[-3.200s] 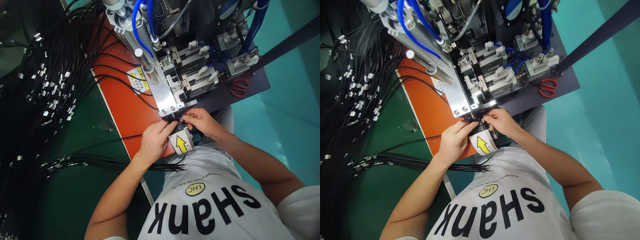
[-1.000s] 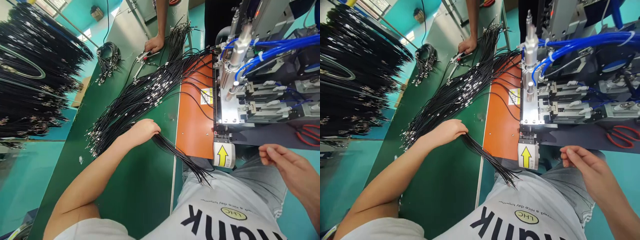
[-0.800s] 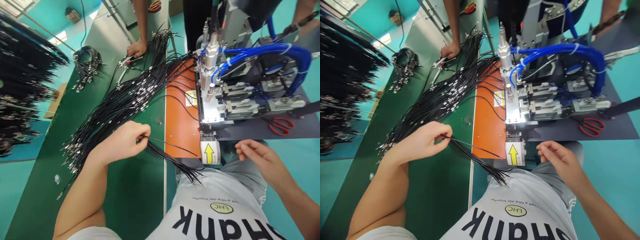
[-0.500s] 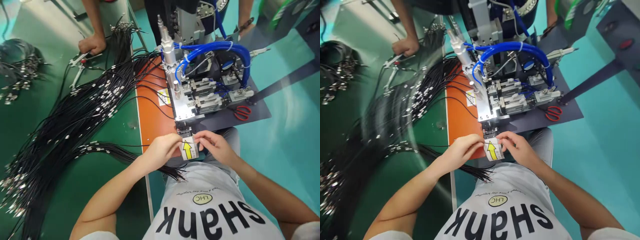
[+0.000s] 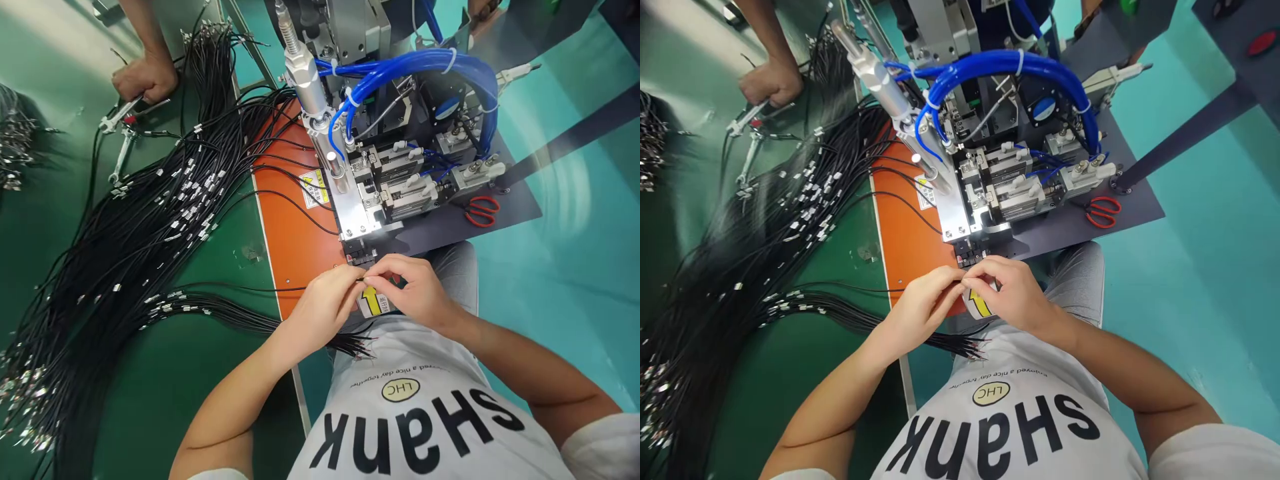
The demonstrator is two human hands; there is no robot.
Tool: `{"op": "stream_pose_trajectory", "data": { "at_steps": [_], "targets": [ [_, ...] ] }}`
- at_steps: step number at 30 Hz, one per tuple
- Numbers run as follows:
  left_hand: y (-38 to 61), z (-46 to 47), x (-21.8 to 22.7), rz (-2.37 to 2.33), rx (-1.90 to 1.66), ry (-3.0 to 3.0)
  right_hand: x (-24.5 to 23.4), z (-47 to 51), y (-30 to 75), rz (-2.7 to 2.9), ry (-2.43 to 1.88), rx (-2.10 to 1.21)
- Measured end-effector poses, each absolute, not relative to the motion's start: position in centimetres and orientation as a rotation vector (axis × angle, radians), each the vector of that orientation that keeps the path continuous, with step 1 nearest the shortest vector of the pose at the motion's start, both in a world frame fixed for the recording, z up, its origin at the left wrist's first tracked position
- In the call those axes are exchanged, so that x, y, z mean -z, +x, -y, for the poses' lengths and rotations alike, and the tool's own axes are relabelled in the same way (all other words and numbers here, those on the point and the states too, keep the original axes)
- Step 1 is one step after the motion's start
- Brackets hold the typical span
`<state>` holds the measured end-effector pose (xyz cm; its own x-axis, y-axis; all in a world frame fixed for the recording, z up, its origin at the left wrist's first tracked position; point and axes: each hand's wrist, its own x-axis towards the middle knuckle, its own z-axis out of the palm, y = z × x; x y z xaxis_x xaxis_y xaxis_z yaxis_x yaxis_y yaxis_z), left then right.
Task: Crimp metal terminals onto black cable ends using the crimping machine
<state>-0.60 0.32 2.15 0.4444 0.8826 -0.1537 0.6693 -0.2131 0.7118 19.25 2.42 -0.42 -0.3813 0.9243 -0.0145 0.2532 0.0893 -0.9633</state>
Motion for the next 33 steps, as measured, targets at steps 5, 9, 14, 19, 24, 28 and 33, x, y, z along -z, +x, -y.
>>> {"op": "stream_pose_trajectory", "data": {
  "at_steps": [5,9,14,19,24,28,33],
  "targets": [
    [0.0,-0.8,-1.2,-1.298,-0.553,1.915,1.1,-2.9,20.9,1.243,-1.255,-1.692],
    [-0.1,-0.6,-1.1,-1.313,-0.615,1.831,1.3,-3.5,21.3,1.134,-1.186,-1.827],
    [0.1,-0.4,-1.3,-1.336,-0.625,1.79,0.9,-3.2,20.4,1.195,-1.153,-1.804],
    [0.8,0.0,-0.9,-1.435,-0.694,1.764,1.5,-1.6,19.3,1.557,-1.26,-1.14],
    [1.1,0.3,-0.2,-1.482,-0.785,1.692,2.6,-1.0,19.0,1.744,-1.14,-0.956],
    [1.0,0.4,-0.1,-1.456,-0.771,1.672,2.2,-2.2,19.8,1.539,-1.178,-1.263],
    [1.1,0.4,-0.2,-1.427,-0.811,1.677,1.8,-3.1,19.8,1.502,-1.141,-1.524]
  ]
}}
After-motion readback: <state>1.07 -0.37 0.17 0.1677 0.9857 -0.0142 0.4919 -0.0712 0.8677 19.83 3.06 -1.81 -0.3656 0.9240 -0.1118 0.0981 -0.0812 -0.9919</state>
